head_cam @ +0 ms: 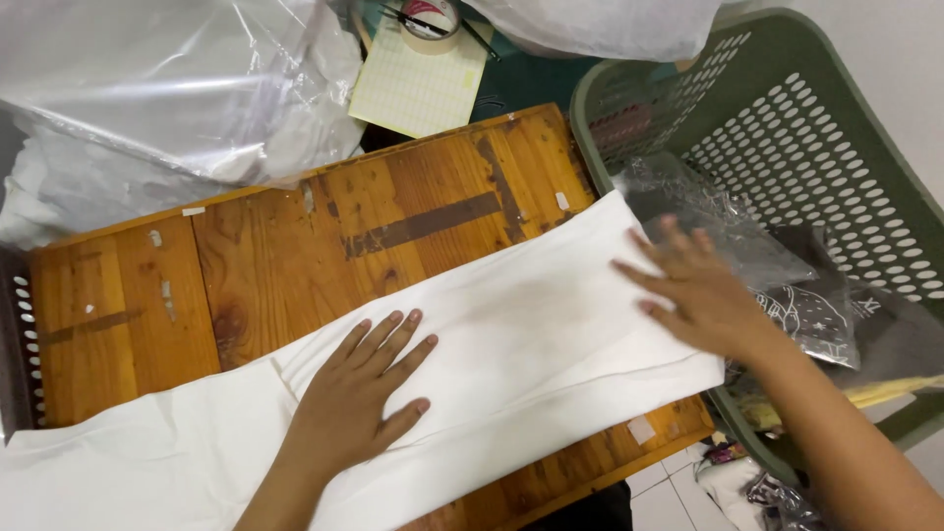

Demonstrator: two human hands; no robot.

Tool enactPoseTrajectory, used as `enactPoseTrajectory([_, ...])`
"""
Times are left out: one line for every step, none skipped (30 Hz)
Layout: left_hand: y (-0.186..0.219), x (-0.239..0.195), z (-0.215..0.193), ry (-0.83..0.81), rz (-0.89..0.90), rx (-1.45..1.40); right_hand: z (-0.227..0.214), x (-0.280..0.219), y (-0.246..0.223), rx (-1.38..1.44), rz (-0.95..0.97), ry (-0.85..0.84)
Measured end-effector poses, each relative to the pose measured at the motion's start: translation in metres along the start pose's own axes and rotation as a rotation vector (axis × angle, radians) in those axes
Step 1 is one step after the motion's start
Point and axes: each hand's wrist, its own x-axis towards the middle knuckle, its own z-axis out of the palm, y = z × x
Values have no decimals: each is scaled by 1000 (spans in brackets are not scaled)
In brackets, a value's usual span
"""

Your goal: The person folds a white t-shirt on a wooden table, smoothing and aligning the fabric before folding it into a compact rectangle. The folded shirt is then placed into a plastic bag and set aside in a basket with other packaged shirts.

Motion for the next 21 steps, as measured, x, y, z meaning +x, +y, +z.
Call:
enactPoseTrajectory([1,0,1,12,-5,2,-3,-7,15,64,227,110])
enactPoseTrajectory([1,0,2,16,-8,-5,11,-20,35,59,225,103])
enactPoseTrajectory([0,1,1,21,-9,-8,25,-33,55,-173,365,222])
enactPoseTrajectory([-1,2,1,26,-10,-10,40,-48,75,-406,498,342])
enactPoseTrajectory([-1,3,0,31,-12,-9,33,-43,68,-410,496,345])
enactPoseTrajectory([-1,5,-1,39,-8,-2,27,-39,60,-152,543,416])
enactPoseTrajectory([-1,4,-1,41,0,-3,23,-39,48,111,590,476])
enactPoseTrajectory([-1,3,1,39,3,-8,20,-31,39,109,595,472])
enactPoseTrajectory([-1,2,2,37,-5,-19,17,-24,30,212,455,530])
enactPoseTrajectory([-1,2,2,35,-14,-29,14,-16,21,314,312,588])
enactPoseTrajectory([-1,3,2,35,-13,-29,10,-9,12,314,312,589])
enactPoseTrajectory([-1,2,2,35,-15,-33,7,-2,2,338,352,471])
enactPoseTrajectory([0,2,1,35,-19,-35,3,6,-8,362,387,354])
enactPoseTrajectory([0,2,1,35,-20,-32,7,8,-10,363,385,355])
enactPoseTrajectory([0,2,1,33,-20,-39,10,11,-12,360,422,379])
enactPoseTrajectory([-1,2,1,31,-21,-45,14,13,-13,358,459,402])
enactPoseTrajectory([-1,2,2,30,-23,-45,14,14,-15,360,458,400])
enactPoseTrajectory([-1,2,2,29,-21,-42,14,15,-16,344,454,429])
enactPoseTrajectory([-2,1,3,28,-20,-39,14,17,-18,329,448,457])
enactPoseTrajectory([-2,3,2,27,-24,-39,15,15,-17,331,446,454])
enactPoseTrajectory([-2,3,1,30,-21,-51,17,16,-16,282,421,474])
